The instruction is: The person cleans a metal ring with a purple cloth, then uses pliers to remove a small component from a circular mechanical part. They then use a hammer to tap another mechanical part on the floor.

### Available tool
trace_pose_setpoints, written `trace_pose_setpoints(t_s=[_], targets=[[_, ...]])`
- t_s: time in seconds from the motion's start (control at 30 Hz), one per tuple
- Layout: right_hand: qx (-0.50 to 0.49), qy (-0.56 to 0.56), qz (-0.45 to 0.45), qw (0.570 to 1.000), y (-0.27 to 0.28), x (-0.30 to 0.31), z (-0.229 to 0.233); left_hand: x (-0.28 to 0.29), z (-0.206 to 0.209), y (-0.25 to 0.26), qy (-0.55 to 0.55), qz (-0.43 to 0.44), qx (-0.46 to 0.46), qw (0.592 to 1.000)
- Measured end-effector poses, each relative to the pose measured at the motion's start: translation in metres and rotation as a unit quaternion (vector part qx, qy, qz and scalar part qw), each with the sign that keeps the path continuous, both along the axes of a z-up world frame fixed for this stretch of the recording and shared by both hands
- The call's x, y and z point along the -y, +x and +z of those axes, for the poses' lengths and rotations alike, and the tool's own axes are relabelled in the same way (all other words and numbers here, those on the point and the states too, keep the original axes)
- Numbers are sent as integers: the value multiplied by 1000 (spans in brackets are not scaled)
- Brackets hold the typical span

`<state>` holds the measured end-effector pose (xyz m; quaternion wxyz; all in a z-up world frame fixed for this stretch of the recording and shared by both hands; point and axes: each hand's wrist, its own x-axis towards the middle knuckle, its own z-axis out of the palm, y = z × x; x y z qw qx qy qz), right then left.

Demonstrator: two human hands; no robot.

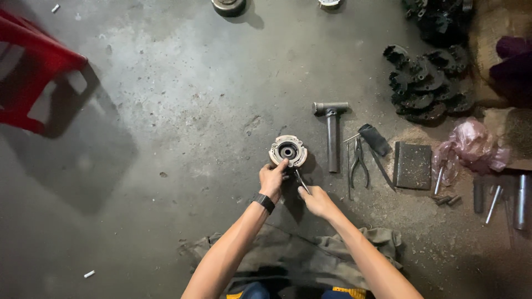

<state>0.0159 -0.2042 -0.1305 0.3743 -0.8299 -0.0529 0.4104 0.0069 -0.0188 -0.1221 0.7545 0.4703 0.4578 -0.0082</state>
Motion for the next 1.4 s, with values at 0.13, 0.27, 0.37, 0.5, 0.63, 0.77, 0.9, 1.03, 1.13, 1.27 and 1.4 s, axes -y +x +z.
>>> trace_pose_setpoints(t_s=[0.13,0.27,0.37,0.5,0.63,0.77,0.9,1.03,1.13,1.27,1.4], targets=[[4,-14,10,1000,9,-8,5,0,1,0,-3,0,-2,1000],[24,-15,29,999,16,-12,13,0,-3,-2,5,-10,-8,1000],[30,-20,37,999,18,-17,22,1,-3,-1,-4,2,10,1000],[28,-46,50,997,19,-20,26,1,3,-3,11,2,1,1000],[35,-64,45,996,19,-22,27,2,-5,-2,-2,4,3,1000],[34,-75,36,996,14,-26,34,2,-14,-4,21,6,11,1000],[53,-50,6,997,6,-28,29,3,-7,-5,-9,12,9,1000],[86,-37,-22,995,-3,-31,28,2,-19,-12,19,-1,1,1000],[108,-32,-27,993,-3,-31,24,-11,-19,-17,7,-21,3,1000],[126,-47,-28,991,-4,-29,16,-49,15,-37,73,-106,-14,992],[118,-56,-26,991,-2,-35,34,-98,16,-54,439,-137,49,887]])
